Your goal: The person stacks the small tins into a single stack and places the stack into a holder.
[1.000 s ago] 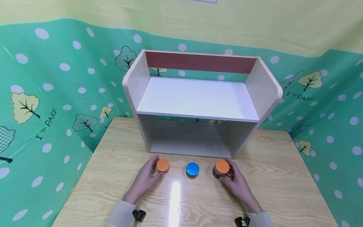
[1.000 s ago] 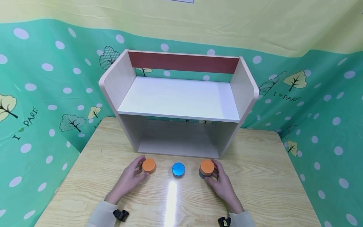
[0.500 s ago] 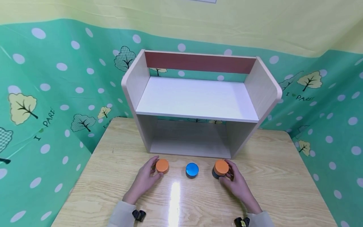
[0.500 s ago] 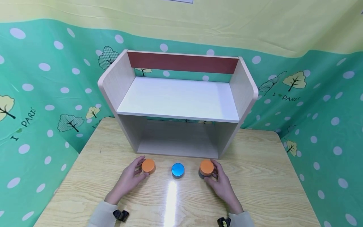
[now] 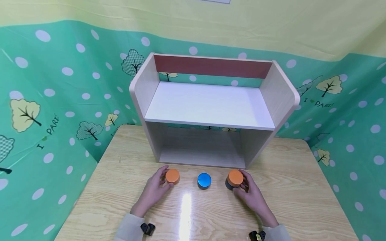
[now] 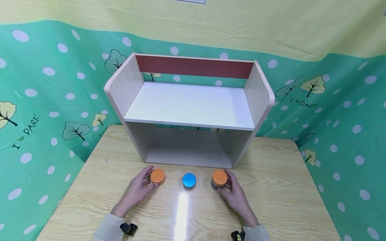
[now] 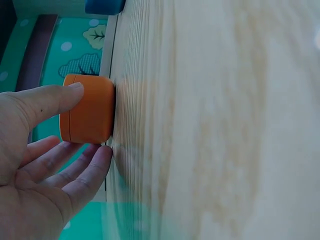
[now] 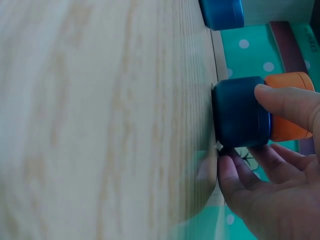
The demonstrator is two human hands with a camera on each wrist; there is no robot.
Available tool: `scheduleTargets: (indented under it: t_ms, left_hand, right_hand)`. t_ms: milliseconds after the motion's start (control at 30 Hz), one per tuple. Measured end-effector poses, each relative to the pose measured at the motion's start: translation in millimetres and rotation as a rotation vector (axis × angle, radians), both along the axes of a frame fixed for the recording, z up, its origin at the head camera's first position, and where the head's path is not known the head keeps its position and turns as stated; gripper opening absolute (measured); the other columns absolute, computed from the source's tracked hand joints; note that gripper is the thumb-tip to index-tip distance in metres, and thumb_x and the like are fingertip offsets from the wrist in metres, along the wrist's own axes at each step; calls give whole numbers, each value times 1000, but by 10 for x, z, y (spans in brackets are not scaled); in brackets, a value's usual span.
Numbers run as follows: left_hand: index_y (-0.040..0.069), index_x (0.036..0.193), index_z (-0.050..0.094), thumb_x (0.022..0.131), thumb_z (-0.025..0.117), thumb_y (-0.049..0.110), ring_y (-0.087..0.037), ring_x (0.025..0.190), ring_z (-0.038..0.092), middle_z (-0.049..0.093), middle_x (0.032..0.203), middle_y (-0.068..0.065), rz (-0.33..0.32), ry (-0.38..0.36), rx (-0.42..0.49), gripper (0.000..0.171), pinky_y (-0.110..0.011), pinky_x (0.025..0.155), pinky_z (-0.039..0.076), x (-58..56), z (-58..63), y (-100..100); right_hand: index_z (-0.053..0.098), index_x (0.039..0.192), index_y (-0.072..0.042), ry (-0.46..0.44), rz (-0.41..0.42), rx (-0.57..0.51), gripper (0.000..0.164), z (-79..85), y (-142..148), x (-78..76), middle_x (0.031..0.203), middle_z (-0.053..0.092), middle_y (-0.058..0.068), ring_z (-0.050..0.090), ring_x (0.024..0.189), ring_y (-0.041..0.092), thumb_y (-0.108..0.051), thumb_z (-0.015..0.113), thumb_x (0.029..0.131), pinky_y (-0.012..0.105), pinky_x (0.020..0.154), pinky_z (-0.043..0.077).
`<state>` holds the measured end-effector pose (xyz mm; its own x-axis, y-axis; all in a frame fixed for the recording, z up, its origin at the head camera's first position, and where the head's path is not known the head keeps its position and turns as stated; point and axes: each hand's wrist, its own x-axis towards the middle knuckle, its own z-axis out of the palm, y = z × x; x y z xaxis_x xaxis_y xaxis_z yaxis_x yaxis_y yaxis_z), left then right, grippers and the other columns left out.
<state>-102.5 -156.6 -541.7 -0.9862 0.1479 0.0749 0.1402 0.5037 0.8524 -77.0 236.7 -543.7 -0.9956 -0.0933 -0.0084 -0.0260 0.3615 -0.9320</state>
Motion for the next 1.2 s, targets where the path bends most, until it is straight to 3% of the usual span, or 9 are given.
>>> scheduleTargets:
  t_ms: [600,1200]
  left_hand:
    - [1,146,45,82,81,0,-30,123,56,57,136,-15,-44,16,89,73,-36,94,53,15,122,60]
    - [2,148,42,83,81,4,-27,121,59,58,136,-13,-80,46,27,75,-34,92,54,24,331,189]
  right_hand:
    - [30,153,-3,7,4,4,79,5,13,-12,147,44,24,45,132,37,5,74,87,50,105,43]
    - [30,153,-4,-14,-3,-5,79,-1,1,-4,147,44,25,46,132,38,4,73,88,49,106,43]
